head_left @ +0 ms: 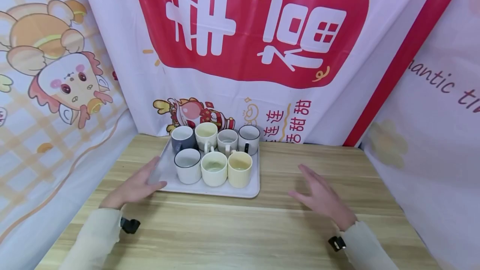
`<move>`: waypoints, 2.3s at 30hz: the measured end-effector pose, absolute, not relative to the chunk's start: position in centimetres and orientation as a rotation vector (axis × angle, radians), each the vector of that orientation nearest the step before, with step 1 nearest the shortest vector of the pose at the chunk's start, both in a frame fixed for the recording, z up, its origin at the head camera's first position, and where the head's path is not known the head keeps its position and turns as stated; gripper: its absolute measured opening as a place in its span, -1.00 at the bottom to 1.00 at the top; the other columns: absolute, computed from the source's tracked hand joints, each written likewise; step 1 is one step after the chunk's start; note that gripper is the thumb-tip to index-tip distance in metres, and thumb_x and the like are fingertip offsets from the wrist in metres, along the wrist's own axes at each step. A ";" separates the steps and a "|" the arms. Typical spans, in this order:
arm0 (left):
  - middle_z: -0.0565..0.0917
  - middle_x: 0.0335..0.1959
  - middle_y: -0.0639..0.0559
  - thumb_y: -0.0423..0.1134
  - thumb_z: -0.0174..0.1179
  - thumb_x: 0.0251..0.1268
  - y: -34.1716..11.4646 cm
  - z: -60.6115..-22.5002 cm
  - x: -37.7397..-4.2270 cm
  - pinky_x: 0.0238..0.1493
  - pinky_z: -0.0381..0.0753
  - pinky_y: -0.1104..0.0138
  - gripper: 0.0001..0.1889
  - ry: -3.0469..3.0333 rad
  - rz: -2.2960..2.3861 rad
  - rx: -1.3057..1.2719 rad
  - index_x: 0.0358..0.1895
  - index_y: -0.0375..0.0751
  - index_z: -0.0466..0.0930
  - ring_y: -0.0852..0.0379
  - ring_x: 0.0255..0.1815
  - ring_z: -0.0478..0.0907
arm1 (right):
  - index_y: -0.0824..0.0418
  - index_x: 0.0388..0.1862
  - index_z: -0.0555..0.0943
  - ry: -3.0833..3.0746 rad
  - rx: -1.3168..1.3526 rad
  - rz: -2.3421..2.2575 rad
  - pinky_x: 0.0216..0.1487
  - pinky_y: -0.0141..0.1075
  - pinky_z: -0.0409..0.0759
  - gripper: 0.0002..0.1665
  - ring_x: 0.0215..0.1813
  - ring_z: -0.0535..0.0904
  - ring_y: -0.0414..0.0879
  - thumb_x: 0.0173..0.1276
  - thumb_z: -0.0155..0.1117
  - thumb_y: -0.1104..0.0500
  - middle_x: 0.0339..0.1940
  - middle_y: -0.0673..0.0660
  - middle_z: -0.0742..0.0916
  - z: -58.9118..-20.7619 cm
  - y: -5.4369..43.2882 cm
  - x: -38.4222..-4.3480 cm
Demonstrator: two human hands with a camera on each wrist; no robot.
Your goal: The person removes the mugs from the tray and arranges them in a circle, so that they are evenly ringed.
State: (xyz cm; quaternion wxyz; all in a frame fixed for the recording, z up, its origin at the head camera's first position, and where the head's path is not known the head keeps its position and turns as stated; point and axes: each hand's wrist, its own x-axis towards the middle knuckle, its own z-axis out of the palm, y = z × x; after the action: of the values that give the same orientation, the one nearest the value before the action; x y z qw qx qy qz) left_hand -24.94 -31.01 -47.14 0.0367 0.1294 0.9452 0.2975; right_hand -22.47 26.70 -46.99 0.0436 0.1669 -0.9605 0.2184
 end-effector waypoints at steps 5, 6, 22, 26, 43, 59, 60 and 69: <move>-0.04 0.67 -0.60 -0.01 0.25 0.51 -32.5 -47.5 -25.4 0.62 0.04 -0.49 0.00 2.828 1.052 0.307 0.68 -0.48 -0.15 -0.63 0.65 -0.06 | 0.25 0.69 0.21 -2.913 0.485 0.858 0.67 0.26 0.33 0.22 0.66 0.31 0.32 0.32 0.42 -0.41 0.67 0.33 0.38 -46.5 25.2 -22.8; -0.04 0.67 -0.60 -0.04 0.26 0.51 -32.8 -47.6 -25.5 0.62 0.05 -0.50 -0.02 2.809 1.092 0.295 0.69 -0.48 -0.15 -0.64 0.65 -0.06 | 0.24 0.68 0.24 -2.907 0.479 0.874 0.67 0.25 0.35 0.22 0.65 0.33 0.31 0.30 0.43 -0.41 0.66 0.32 0.41 -46.5 24.8 -22.9; 0.10 0.66 -0.54 -0.26 0.16 0.58 -35.6 -50.7 -26.9 0.55 0.50 0.26 -0.17 2.576 1.485 0.186 0.67 -0.52 -0.12 -0.52 0.66 0.11 | 0.21 0.63 0.34 -2.878 0.483 1.203 0.69 0.12 0.39 0.21 0.63 0.40 0.16 0.17 0.59 -0.34 0.61 0.21 0.51 -45.8 18.5 -24.3; 0.11 0.64 -0.57 -0.34 0.16 0.55 -35.5 -51.1 -27.1 0.28 0.48 0.74 -0.18 2.544 1.546 0.208 0.65 -0.57 -0.11 -0.52 0.65 0.11 | 0.26 0.60 0.37 -2.860 0.469 1.233 0.68 0.10 0.42 0.16 0.61 0.44 0.17 0.18 0.63 -0.24 0.58 0.23 0.53 -46.0 17.0 -24.9; 0.00 0.66 -0.60 -0.56 0.16 0.37 -34.8 -51.7 -27.0 0.50 0.45 0.46 -0.11 2.446 1.671 0.172 0.65 -0.59 -0.15 -0.53 0.68 -0.01 | 0.16 0.46 0.55 -2.705 0.518 1.360 0.64 0.10 0.47 -0.06 0.48 0.58 0.10 0.13 0.70 -0.07 0.40 0.17 0.70 -47.5 12.4 -26.8; -0.06 0.68 -0.59 -0.60 0.14 0.35 -35.1 -51.9 -27.2 0.44 0.47 0.58 -0.09 2.373 1.735 0.180 0.66 -0.57 -0.21 -0.53 0.70 -0.09 | 0.15 0.29 0.62 -2.541 0.246 1.433 0.35 0.05 0.73 -0.05 0.16 0.71 0.04 -0.09 0.81 -0.10 0.13 0.12 0.79 -48.7 9.1 -28.0; -0.06 0.68 -0.58 -0.60 0.14 0.35 -35.1 -51.9 -27.2 0.44 0.47 0.57 -0.09 2.371 1.740 0.171 0.66 -0.56 -0.20 -0.52 0.70 -0.08 | 0.15 0.28 0.63 -2.537 0.220 1.428 0.31 0.02 0.75 -0.04 0.13 0.72 0.03 -0.11 0.82 -0.11 0.12 0.11 0.80 -48.8 8.9 -28.1; -0.05 0.70 -0.53 -0.59 0.16 0.36 -35.3 -52.4 -27.4 0.44 0.47 0.57 -0.07 2.371 1.724 0.150 0.68 -0.50 -0.19 -0.49 0.71 -0.07 | 0.16 0.12 0.67 -2.510 0.155 1.310 0.07 -0.10 0.80 -0.08 -0.01 0.73 0.00 -0.23 0.83 -0.18 -0.04 0.11 0.82 -48.8 8.1 -28.7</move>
State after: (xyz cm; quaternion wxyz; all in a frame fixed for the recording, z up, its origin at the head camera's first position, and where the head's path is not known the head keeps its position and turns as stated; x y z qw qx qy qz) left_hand -27.35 -35.28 -52.37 0.1028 0.0508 0.8034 0.5843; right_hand -28.70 8.08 -48.84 0.1522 0.0539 -0.8749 0.4566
